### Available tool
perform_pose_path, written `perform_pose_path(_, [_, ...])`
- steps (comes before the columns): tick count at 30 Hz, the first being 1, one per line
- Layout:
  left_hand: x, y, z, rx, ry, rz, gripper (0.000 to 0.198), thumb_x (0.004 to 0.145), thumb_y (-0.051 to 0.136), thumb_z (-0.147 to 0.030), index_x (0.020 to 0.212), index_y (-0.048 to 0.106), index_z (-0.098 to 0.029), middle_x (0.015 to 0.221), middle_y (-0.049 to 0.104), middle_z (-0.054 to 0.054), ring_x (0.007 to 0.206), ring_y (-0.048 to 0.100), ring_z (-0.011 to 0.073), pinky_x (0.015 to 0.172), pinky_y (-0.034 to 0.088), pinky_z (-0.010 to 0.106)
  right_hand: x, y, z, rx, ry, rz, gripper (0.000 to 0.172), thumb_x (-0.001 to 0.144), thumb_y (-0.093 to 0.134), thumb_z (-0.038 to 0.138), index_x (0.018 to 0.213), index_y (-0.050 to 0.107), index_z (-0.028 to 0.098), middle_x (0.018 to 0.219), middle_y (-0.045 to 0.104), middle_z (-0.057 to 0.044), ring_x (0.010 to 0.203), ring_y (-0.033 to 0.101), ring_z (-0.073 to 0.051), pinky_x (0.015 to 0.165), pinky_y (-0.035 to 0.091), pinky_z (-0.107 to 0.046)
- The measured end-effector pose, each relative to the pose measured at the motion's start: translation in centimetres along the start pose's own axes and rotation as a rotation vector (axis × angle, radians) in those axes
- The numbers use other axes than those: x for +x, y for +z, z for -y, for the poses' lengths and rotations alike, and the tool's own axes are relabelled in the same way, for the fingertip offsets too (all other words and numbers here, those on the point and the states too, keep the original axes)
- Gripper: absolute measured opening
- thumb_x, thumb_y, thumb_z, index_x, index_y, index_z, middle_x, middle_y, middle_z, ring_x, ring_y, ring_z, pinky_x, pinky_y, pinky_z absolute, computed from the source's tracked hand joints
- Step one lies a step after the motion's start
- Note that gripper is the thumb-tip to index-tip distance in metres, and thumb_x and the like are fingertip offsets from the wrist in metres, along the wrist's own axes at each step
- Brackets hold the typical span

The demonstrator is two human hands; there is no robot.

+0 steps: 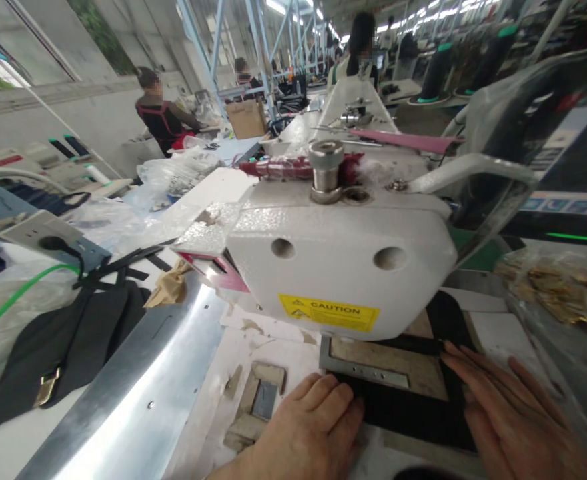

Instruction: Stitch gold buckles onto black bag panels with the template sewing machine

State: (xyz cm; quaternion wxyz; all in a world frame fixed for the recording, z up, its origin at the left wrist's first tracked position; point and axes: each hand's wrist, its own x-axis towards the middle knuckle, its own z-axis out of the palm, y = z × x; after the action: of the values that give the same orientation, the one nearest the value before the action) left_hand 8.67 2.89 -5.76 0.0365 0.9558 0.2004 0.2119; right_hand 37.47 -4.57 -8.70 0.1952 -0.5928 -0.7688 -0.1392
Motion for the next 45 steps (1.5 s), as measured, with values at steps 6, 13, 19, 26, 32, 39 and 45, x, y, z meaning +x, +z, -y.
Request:
perform_pose_path(6, [-0.09,0.09,-0.07,-0.006,-0.001,-0.014,0.031,0.099,0.048,-0.027,0.12,0.063,-0.009,0.11,0.068,0.01,0.101,0.063,0.0235,0.089,0.058,0.038,0.28,-0.21,0.22,-0.011,-0.005,-0.012,0.043,0.094,0.037,0.017,0.133,0.054,0.008,0.134,0.063,-0.013,0.121,0.059,-0.026,0.117,0.026,-0.048])
perform_pose_path(13, [0.04,-0.15,-0.06,0.011,0.009,-0.02,0.03,0.099,0.046,-0.024,0.119,0.063,-0.009,0.108,0.069,0.012,0.101,0.064,0.0223,0.089,0.058,0.036,-0.06,-0.06,0.03,-0.032,0.005,0.009,0.043,0.094,0.037,0.02,0.132,0.054,0.01,0.136,0.062,-0.012,0.122,0.059,-0.027,0.116,0.028,-0.05])
perform_pose_path(19, [0.0,-0.01,-0.08,-0.025,-0.004,-0.02,0.029,0.098,0.05,-0.025,0.119,0.062,-0.009,0.109,0.069,0.011,0.1,0.064,0.0235,0.088,0.058,0.037,-0.13,-0.01,-0.06,-0.028,0.009,0.014,0.045,0.094,0.037,0.019,0.135,0.052,0.011,0.137,0.061,-0.011,0.124,0.057,-0.026,0.117,0.026,-0.049])
perform_pose_path(26, [-0.12,0.02,-0.11,-0.022,-0.011,-0.001,0.03,0.098,0.05,-0.025,0.121,0.061,-0.01,0.109,0.068,0.01,0.1,0.064,0.023,0.09,0.057,0.037,0.04,0.01,-0.01,-0.023,0.002,0.004,0.044,0.094,0.037,0.019,0.134,0.052,0.009,0.135,0.062,-0.013,0.123,0.058,-0.027,0.117,0.026,-0.049])
perform_pose_path(32, [-0.14,0.1,-0.16,-0.009,-0.014,0.005,0.03,0.097,0.053,-0.027,0.121,0.061,-0.009,0.109,0.067,0.01,0.1,0.063,0.023,0.091,0.057,0.037,-0.07,0.24,-0.1,-0.011,0.011,0.01,0.044,0.094,0.037,0.02,0.134,0.053,0.011,0.136,0.061,-0.012,0.122,0.059,-0.027,0.116,0.028,-0.05])
perform_pose_path(39, [-0.15,0.07,-0.1,-0.007,-0.001,0.01,0.031,0.097,0.052,-0.027,0.121,0.06,-0.008,0.11,0.067,0.01,0.102,0.062,0.023,0.092,0.057,0.038,-0.05,0.02,0.1,-0.006,0.026,0.012,0.045,0.094,0.036,0.02,0.137,0.05,0.012,0.137,0.061,-0.012,0.124,0.058,-0.028,0.115,0.029,-0.052])
perform_pose_path(45, [0.02,-0.22,-0.21,-0.02,-0.008,0.027,0.03,0.098,0.049,-0.025,0.121,0.06,-0.009,0.106,0.067,0.011,0.099,0.062,0.0224,0.089,0.057,0.037,0.05,0.08,0.08,-0.008,0.022,0.0,0.045,0.095,0.037,0.02,0.137,0.05,0.012,0.136,0.062,-0.013,0.122,0.06,-0.029,0.114,0.03,-0.052])
